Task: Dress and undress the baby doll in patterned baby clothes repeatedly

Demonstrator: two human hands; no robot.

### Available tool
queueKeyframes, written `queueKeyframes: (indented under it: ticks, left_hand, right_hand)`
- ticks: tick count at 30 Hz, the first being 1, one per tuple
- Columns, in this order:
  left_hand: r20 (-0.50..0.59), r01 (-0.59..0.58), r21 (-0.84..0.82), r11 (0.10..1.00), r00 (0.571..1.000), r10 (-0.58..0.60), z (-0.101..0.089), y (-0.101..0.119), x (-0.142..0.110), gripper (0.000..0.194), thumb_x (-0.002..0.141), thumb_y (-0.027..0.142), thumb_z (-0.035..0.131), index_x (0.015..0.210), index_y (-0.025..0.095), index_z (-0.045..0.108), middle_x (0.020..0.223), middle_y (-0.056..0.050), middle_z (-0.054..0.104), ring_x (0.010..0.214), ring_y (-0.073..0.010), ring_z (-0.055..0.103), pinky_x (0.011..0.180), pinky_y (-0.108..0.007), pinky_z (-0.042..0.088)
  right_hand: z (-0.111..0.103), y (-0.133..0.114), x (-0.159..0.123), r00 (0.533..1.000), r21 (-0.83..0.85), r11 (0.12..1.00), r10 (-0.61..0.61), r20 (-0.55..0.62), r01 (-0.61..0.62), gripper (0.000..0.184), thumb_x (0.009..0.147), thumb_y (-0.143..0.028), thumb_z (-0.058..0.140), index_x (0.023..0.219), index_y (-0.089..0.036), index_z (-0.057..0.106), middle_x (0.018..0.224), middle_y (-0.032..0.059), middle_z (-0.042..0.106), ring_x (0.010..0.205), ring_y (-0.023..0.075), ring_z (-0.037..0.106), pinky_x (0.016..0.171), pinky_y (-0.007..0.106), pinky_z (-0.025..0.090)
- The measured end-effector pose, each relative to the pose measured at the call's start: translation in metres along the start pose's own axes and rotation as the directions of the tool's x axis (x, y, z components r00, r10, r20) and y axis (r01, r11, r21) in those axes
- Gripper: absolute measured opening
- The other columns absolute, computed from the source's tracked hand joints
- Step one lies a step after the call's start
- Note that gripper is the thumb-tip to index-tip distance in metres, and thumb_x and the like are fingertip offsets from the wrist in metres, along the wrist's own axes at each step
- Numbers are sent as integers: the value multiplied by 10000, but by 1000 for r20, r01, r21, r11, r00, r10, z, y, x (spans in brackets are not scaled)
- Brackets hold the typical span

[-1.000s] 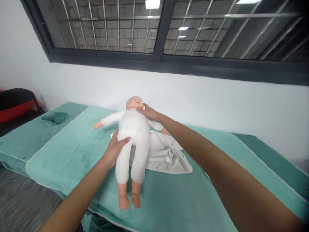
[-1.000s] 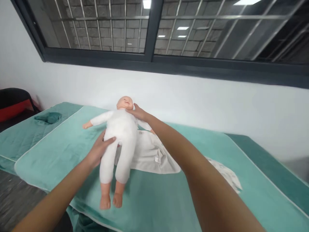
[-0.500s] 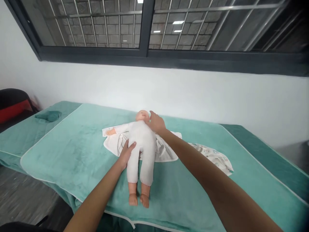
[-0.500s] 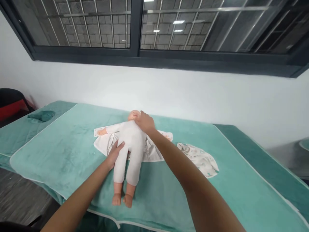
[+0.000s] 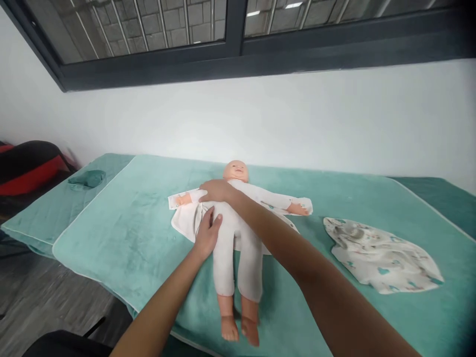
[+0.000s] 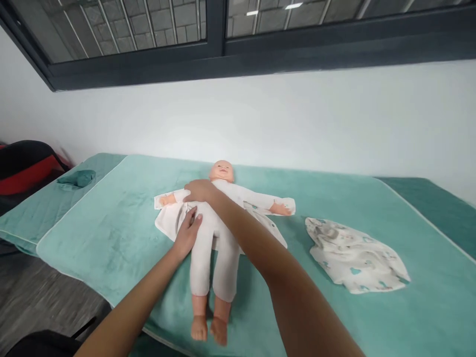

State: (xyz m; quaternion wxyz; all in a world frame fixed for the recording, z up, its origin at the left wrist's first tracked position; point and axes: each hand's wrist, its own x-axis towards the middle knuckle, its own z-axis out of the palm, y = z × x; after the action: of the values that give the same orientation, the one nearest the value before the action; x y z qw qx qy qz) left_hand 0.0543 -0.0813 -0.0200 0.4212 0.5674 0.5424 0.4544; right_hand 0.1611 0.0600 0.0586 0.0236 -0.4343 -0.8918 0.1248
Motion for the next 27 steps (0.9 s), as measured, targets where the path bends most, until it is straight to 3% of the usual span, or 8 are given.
queueKeyframes:
  ticks: [4,7,10,15,18,22,24,27]
  left_hand:
    - [10,-273,512,815,950,312,-32,2,51,334,967,275,507,1253,174,647,1335,-148,615,1253,-288,568,1096,-451,433]
    - [-23,-143,767,626,968,250,-50,0,91,317,926,282,577,1208,174,673,1275,-164,644,1234,-347,555,1029,-480,437]
    - [-64,-25,776,630,991,119,-60,-8,119,249,925,334,573,1066,179,708,1122,-161,697,1086,-339,624,869,-417,467]
    - [-219,-14,510,860,965,146,-73,-21,130,151,883,263,559,827,179,671,863,-86,705,812,-239,631,696,-322,411]
    - [-253,-48,64,997,965,63,-78,-20,126,124,799,297,666,783,175,656,780,-25,681,722,-177,592,658,-278,414]
    - [-94,80,-577,813,982,-163,-80,-12,121,304,697,374,820,836,171,642,759,4,663,667,-140,601,658,-268,479]
    - [-63,103,-685,722,978,-200,-80,-7,119,361,669,410,860,809,169,630,733,10,649,649,-132,601,657,-267,493]
    - [-104,32,-663,748,985,-135,-77,-1,113,344,674,416,868,759,169,645,669,30,611,597,-106,551,612,-240,456]
  right_hand:
    - [-1,20,-30,959,182,983,55,-280,-4,396,945,-575,578,1140,-247,684,1173,49,732,1042,250,657,788,315,436]
    - [1,27,-44,912,259,966,107,-395,-1,410,952,-592,568,1153,-250,671,1174,43,727,1053,246,641,818,324,431]
    - [2,26,-45,917,206,979,78,-392,4,411,958,-597,561,1139,-248,681,1135,53,724,1053,253,622,890,355,409]
    - [3,20,-39,935,123,992,49,-352,-6,408,1002,-576,495,1276,-323,662,1060,45,704,1029,240,603,969,392,352]
    - [3,20,-38,939,111,992,90,-332,-56,365,1001,-555,513,1205,-323,709,1016,42,698,1004,231,603,984,398,332]
    - [2,22,-37,951,70,988,152,-268,-138,315,972,-512,581,1105,-281,749,1006,49,708,1020,236,608,1007,406,313]
    - [1,21,-35,958,12,984,177,-224,-179,303,960,-498,587,1057,-270,762,992,59,714,1002,242,608,971,404,325]
    - [2,16,-31,961,-76,969,222,-165,-236,310,950,-488,565,988,-255,765,972,71,720,958,248,607,911,400,341]
